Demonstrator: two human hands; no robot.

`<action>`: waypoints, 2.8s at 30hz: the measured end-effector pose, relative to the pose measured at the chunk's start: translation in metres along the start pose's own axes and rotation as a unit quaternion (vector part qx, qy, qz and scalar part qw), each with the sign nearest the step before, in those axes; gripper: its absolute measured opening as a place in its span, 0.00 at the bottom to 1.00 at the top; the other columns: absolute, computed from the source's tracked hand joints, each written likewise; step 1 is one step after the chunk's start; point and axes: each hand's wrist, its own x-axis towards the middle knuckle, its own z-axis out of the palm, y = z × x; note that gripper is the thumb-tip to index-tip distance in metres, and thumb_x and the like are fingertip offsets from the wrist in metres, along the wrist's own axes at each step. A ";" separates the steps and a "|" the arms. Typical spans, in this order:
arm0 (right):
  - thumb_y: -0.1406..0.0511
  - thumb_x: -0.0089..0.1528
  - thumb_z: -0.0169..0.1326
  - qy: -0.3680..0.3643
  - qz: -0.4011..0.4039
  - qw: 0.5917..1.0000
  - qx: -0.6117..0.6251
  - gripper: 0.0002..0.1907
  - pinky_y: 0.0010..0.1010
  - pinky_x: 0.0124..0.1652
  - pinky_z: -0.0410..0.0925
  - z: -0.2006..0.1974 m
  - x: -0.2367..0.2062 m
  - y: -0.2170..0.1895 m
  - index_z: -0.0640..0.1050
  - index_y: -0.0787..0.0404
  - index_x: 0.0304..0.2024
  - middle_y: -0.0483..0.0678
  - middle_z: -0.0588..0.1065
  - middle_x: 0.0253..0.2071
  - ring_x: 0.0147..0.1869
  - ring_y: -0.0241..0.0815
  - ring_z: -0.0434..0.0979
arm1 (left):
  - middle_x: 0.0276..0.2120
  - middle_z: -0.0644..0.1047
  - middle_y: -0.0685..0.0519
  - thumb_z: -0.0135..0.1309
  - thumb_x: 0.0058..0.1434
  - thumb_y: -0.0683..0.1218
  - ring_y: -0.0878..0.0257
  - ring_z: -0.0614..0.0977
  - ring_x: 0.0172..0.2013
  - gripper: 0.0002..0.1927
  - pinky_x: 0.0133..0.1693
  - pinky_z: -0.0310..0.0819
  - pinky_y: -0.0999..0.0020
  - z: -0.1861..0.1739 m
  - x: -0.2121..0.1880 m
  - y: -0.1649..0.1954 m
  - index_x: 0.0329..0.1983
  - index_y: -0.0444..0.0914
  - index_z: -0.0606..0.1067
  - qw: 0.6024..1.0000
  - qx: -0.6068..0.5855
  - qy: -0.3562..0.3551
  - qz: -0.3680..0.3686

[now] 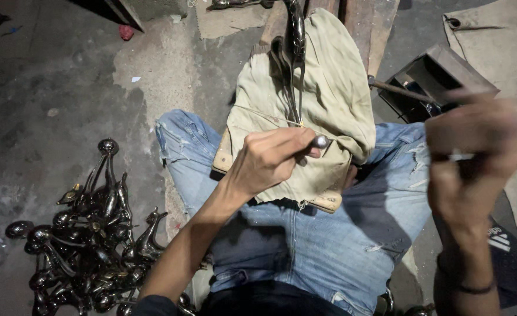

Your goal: The person sits cross-legged on the floor and repeatedly hammers a small metal sculpture shaped like a deer. They hold the sculpture with one hand and strike it with a hammer in the other, occasionally rotating the piece to access different areas. Finished sculptures are placed on a nearby wooden board.

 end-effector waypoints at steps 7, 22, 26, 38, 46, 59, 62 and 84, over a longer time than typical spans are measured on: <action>0.74 0.56 0.60 -0.037 -0.046 0.992 -0.115 0.28 0.40 0.54 0.62 0.004 -0.019 0.013 0.80 0.51 0.59 0.49 0.72 0.39 0.48 0.48 0.72 | 0.42 0.82 0.46 0.57 0.57 0.32 0.52 0.86 0.44 0.22 0.45 0.83 0.63 0.001 0.001 0.001 0.55 0.35 0.76 1.000 -0.016 -0.021 -0.015; 0.72 0.62 0.52 -0.031 0.074 0.931 0.355 0.24 0.41 0.55 0.73 0.036 0.025 0.004 0.68 0.69 0.62 0.59 0.76 0.49 0.52 0.53 0.81 | 0.39 0.84 0.50 0.49 0.68 0.30 0.65 0.87 0.40 0.08 0.41 0.88 0.70 -0.017 -0.009 -0.010 0.47 0.32 0.75 0.945 -0.176 0.137 -0.240; 0.64 0.66 0.65 -0.046 0.011 0.937 0.345 0.28 0.40 0.50 0.72 0.069 0.077 -0.002 0.68 0.72 0.61 0.63 0.77 0.46 0.49 0.51 0.82 | 0.41 0.82 0.47 0.46 0.70 0.30 0.62 0.86 0.44 0.08 0.50 0.85 0.69 -0.021 -0.016 0.000 0.48 0.30 0.73 0.935 -0.235 0.149 -0.218; 0.66 0.60 0.69 -0.047 -0.012 0.948 0.315 0.32 0.52 0.40 0.66 0.138 0.115 -0.042 0.67 0.68 0.61 0.67 0.74 0.40 0.44 0.71 0.74 | 0.42 0.81 0.48 0.52 0.70 0.33 0.60 0.86 0.45 0.06 0.51 0.86 0.66 -0.022 -0.039 0.006 0.49 0.29 0.72 0.890 -0.323 0.156 -0.282; 0.70 0.70 0.62 0.047 -0.034 0.949 0.310 0.26 0.41 0.54 0.73 0.090 0.071 -0.024 0.62 0.64 0.64 0.62 0.76 0.51 0.56 0.60 0.80 | 0.42 0.84 0.51 0.53 0.70 0.36 0.66 0.87 0.42 0.06 0.42 0.85 0.73 -0.029 -0.008 0.015 0.49 0.32 0.75 0.928 -0.230 0.054 -0.289; 0.64 0.71 0.59 0.042 0.387 0.767 0.511 0.23 0.25 0.48 0.76 0.066 -0.094 0.003 0.64 0.65 0.62 0.48 0.78 0.50 0.50 0.36 0.81 | 0.32 0.84 0.45 0.57 0.62 0.35 0.59 0.88 0.32 0.23 0.31 0.82 0.65 0.013 0.064 -0.017 0.61 0.37 0.72 0.960 -0.054 -0.259 -0.094; 0.65 0.75 0.57 0.034 0.400 0.751 0.524 0.22 0.27 0.42 0.73 0.070 -0.104 0.010 0.64 0.65 0.66 0.50 0.77 0.41 0.40 0.37 0.78 | 0.34 0.83 0.42 0.53 0.53 0.28 0.57 0.89 0.37 0.31 0.34 0.85 0.66 0.020 0.067 -0.021 0.62 0.34 0.71 0.969 -0.040 -0.241 -0.021; 0.79 0.64 0.52 -0.014 0.233 0.872 0.431 0.33 0.30 0.53 0.74 0.031 -0.061 0.025 0.64 0.63 0.71 0.50 0.75 0.56 0.55 0.42 0.78 | 0.33 0.84 0.50 0.48 0.57 0.27 0.59 0.88 0.32 0.28 0.32 0.85 0.67 0.015 0.053 -0.009 0.59 0.40 0.74 0.975 -0.021 -0.213 -0.053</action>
